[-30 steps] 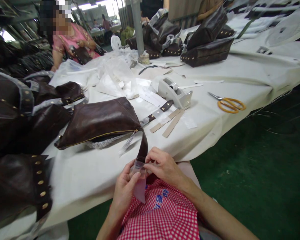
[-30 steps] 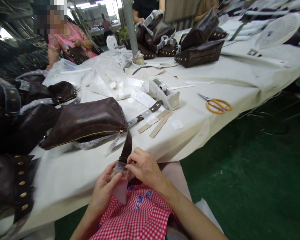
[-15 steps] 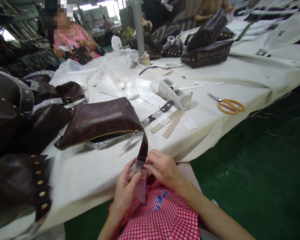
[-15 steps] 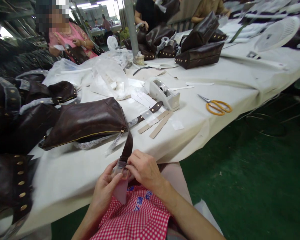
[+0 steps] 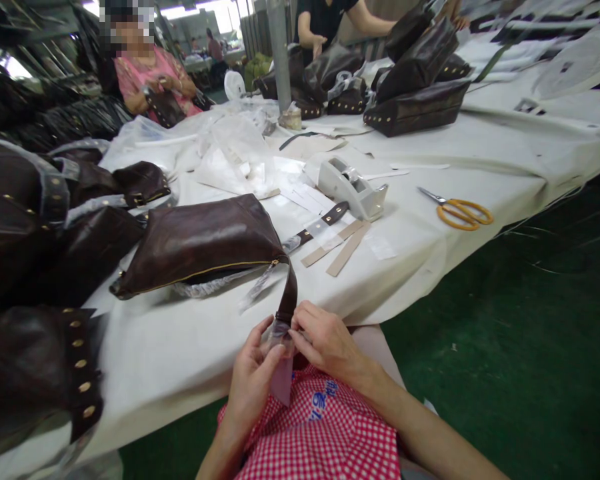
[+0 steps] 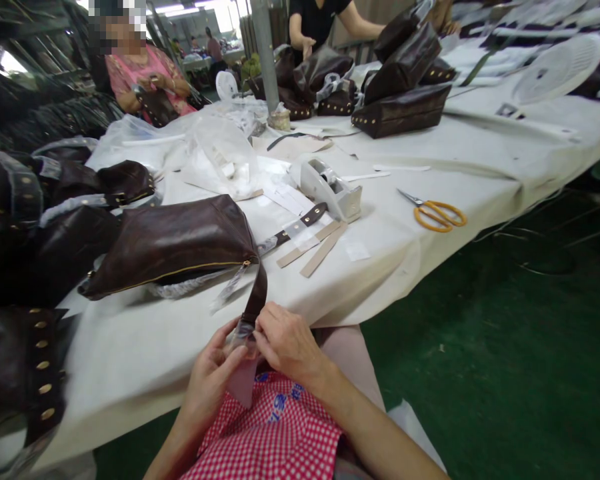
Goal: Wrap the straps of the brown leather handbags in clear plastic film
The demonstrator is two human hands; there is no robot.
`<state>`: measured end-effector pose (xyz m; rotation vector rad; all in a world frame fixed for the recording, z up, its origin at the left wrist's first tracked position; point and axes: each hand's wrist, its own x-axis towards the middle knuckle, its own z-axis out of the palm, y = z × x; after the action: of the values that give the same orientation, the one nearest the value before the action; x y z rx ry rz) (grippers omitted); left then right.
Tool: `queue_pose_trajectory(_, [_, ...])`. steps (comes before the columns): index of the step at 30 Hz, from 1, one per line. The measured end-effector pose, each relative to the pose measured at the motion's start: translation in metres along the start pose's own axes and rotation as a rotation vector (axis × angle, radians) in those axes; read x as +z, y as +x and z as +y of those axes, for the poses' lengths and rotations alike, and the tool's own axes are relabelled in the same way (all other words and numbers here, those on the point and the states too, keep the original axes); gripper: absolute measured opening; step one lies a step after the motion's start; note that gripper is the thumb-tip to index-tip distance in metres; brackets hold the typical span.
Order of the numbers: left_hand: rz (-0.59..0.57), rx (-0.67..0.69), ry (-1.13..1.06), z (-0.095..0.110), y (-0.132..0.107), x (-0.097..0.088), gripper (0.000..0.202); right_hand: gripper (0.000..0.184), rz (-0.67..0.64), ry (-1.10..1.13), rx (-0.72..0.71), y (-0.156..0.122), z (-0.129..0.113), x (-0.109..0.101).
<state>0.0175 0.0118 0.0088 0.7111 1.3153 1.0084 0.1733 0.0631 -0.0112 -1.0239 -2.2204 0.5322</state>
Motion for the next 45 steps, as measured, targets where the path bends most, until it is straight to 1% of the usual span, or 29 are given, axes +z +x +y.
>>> queue_pose_trajectory(4, [0.006,0.006,0.022,0.001,0.003,0.000,0.077,0.016,0.084,-0.153,-0.083,-0.003,-0.002,0.005])
queue_pose_trajectory(8, [-0.020,0.003,0.001,-0.001,0.007,0.000,0.076,0.018,0.141,-0.161,-0.168,-0.007,0.000,0.007])
queue_pose_trajectory(12, [-0.057,0.010,-0.002,-0.005,0.009,-0.001,0.067,0.018,0.081,-0.055,-0.170,-0.010,0.005,0.009])
queue_pose_trajectory(15, [-0.053,0.028,0.036,-0.008,0.009,-0.003,0.063,0.018,0.005,-0.018,-0.159,-0.010,0.008,0.010])
queue_pose_trajectory(18, [-0.046,0.035,0.062,-0.009,0.010,-0.005,0.062,0.016,-0.062,0.011,-0.134,-0.007,0.010,0.007])
queue_pose_trajectory(21, [-0.065,0.036,0.059,-0.007,0.009,-0.006,0.060,0.009,-0.126,0.148,-0.057,-0.003,0.012,0.000])
queue_pose_trajectory(24, [-0.051,0.039,0.049,-0.005,0.008,-0.005,0.056,0.003,-0.167,0.277,0.031,0.001,0.014,-0.007])
queue_pose_trajectory(27, [-0.049,0.023,0.022,-0.004,0.008,-0.002,0.053,0.004,-0.179,0.356,0.077,0.005,0.018,-0.011])
queue_pose_trajectory(33, [-0.117,-0.027,-0.076,-0.005,0.009,0.000,0.053,0.009,-0.188,0.552,0.141,0.009,0.027,-0.012])
queue_pose_trajectory(35, [-0.112,-0.039,-0.081,-0.004,0.009,-0.001,0.056,0.014,-0.143,0.643,0.246,0.009,0.032,-0.014])
queue_pose_trajectory(37, [-0.092,-0.046,-0.064,-0.003,0.010,-0.003,0.059,0.020,-0.100,0.775,0.428,0.009,0.037,-0.016])
queue_pose_trajectory(39, [-0.085,-0.044,-0.049,-0.002,0.010,-0.006,0.062,0.027,-0.138,0.885,0.590,0.010,0.039,-0.017])
queue_pose_trajectory(41, [-0.105,-0.035,-0.050,-0.002,0.011,-0.007,0.062,0.036,-0.193,0.948,0.669,0.013,0.035,-0.015])
queue_pose_trajectory(42, [-0.118,-0.035,-0.052,-0.002,0.012,-0.007,0.062,0.038,-0.184,0.973,0.690,0.015,0.032,-0.012])
queue_pose_trajectory(45, [-0.138,-0.038,-0.055,-0.003,0.012,-0.005,0.058,0.036,-0.048,1.056,0.737,0.022,0.025,-0.002])
